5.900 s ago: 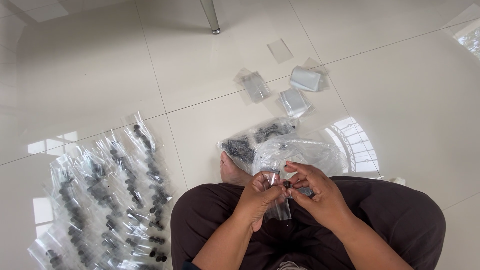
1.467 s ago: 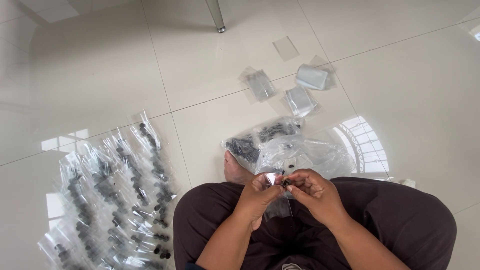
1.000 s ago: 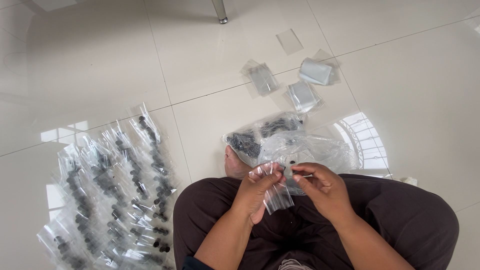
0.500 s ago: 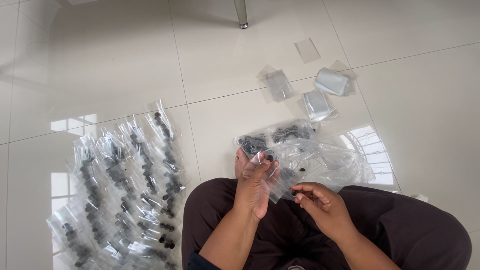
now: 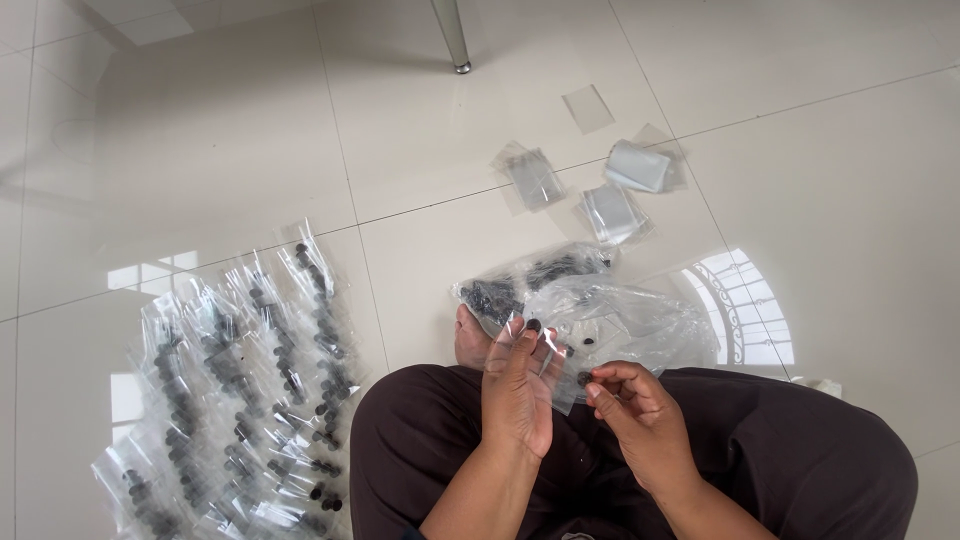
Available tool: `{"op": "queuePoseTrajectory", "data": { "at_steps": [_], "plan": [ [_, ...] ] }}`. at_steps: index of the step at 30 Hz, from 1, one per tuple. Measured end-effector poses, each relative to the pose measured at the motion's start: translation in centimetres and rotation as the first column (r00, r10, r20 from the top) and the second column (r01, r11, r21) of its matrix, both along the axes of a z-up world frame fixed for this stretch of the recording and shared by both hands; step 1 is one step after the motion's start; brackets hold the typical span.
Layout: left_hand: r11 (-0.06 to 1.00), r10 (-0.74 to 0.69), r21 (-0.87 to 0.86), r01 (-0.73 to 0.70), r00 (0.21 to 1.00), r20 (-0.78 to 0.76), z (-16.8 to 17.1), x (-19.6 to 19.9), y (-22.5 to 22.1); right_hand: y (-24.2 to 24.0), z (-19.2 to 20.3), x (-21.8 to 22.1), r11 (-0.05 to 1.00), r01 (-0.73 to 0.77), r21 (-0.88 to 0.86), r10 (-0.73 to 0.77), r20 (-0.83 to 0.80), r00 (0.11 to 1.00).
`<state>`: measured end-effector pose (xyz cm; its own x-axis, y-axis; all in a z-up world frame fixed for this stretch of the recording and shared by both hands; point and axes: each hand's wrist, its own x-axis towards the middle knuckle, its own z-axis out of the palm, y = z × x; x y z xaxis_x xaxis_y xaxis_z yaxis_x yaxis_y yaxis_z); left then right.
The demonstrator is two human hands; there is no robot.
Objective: Packing small black components into individual plastic bags while sitting on the floor.
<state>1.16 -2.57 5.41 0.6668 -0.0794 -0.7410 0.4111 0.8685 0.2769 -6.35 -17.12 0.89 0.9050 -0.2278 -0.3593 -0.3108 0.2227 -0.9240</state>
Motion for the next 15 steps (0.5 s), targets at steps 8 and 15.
{"op": "queuePoseTrajectory", "data": {
  "at_steps": [8, 15],
  "plan": [
    [0.995, 0.103, -0.009, -0.103, 0.993, 0.051, -0.9, -0.7, -0.7, 0.5, 0.7, 0.2, 0.955, -0.016, -0.296, 0.099, 0.267, 0.959],
    [0.983, 0.148, -0.104, -0.152, 0.988, -0.042, -1.2, -1.2, -0.2, 1.5, 2.3, 0.4, 0.866, -0.033, -0.498, 0.186, 0.261, 0.947]
  ]
}}
